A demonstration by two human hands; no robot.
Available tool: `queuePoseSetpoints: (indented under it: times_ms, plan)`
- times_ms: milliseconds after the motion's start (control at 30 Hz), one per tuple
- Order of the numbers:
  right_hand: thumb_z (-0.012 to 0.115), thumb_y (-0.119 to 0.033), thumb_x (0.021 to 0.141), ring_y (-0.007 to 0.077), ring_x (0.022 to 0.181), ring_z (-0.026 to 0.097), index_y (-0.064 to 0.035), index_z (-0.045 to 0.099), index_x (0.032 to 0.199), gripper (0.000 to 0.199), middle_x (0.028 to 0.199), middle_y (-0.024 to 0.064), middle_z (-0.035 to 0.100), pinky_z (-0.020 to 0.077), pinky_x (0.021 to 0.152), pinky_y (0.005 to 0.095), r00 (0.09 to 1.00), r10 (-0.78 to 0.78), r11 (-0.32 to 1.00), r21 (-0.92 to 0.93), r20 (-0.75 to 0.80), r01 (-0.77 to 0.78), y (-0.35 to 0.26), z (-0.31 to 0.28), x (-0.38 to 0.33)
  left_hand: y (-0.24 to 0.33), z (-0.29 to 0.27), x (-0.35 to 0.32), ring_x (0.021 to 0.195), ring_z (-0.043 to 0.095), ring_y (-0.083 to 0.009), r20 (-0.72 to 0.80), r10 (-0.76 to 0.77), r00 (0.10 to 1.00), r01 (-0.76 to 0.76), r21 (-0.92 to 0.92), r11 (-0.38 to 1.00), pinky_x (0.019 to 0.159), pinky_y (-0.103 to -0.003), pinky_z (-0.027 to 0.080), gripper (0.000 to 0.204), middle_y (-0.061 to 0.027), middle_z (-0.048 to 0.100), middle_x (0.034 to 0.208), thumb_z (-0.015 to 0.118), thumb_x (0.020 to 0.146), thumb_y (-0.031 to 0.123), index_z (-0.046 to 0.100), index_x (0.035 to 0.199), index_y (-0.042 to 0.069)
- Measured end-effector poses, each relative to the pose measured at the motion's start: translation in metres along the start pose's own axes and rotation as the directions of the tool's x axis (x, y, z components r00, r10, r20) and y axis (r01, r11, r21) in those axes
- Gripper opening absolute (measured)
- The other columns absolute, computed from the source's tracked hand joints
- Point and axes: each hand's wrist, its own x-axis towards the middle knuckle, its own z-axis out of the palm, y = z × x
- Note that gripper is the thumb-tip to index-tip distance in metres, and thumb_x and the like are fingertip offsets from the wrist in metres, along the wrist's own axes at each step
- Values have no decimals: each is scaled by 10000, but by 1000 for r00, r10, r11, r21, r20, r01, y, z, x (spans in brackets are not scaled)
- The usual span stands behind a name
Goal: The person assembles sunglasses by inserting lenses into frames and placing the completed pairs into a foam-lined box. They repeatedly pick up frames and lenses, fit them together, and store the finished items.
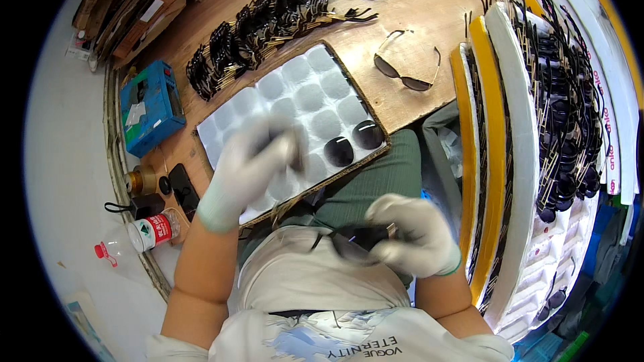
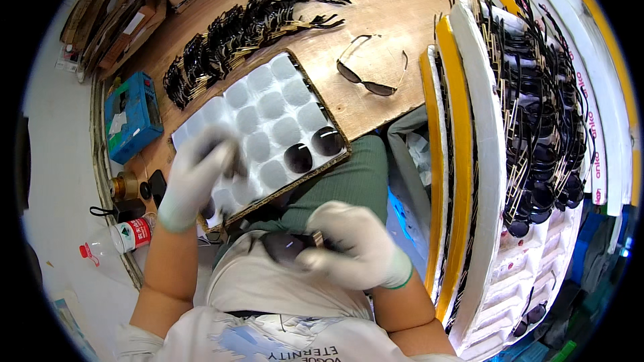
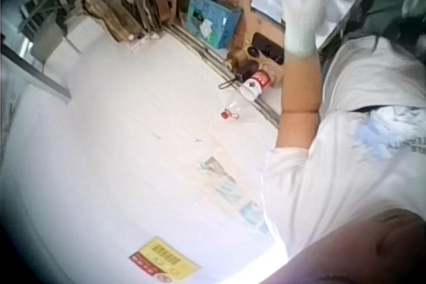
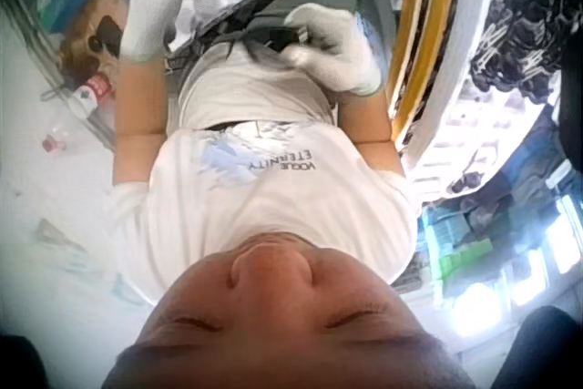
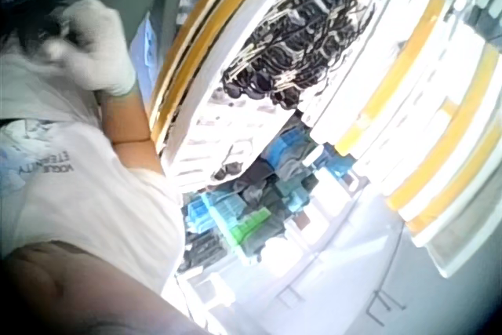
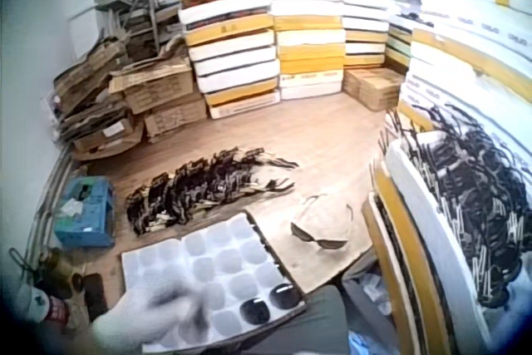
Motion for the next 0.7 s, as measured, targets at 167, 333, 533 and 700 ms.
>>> queuePoseSetpoints:
  times_ms: [167,333,533,700]
  plan:
    - [677,-188,905,187,1011,645,143,418,1337,603,1120,151,669,502,916,301,842,116,948,312,-527,65,-7,3,-7,-65,63,48,1067,643,-343,178,65,982,-183,805,565,914,-438,532,517,-200,627,1138,720,849,364,611,1206,6]
    - [763,-134,812,311,1149,632,97,247,1497,888,1340,262,557,507,994,425,873,130,856,497,-471,141,-12,7,0,-65,84,56,1151,587,-355,124,-48,991,-91,896,436,961,-442,512,540,-194,571,1190,752,801,391,614,1149,2]
    - [679,44,766,344,990,685,-118,235,1511,881,1224,252,570,569,899,464,940,77,823,553,-334,129,-23,37,10,-65,72,47,904,675,-408,100,-167,981,28,777,629,799,-477,548,451,-228,673,977,694,892,366,534,1107,3]
    - [540,115,801,247,893,686,-4,342,1295,545,961,164,617,582,824,389,929,85,945,325,-361,39,-8,44,4,-39,20,-41,760,673,-268,152,228,962,-262,271,926,684,-387,532,286,-154,675,923,659,941,187,543,1145,24]
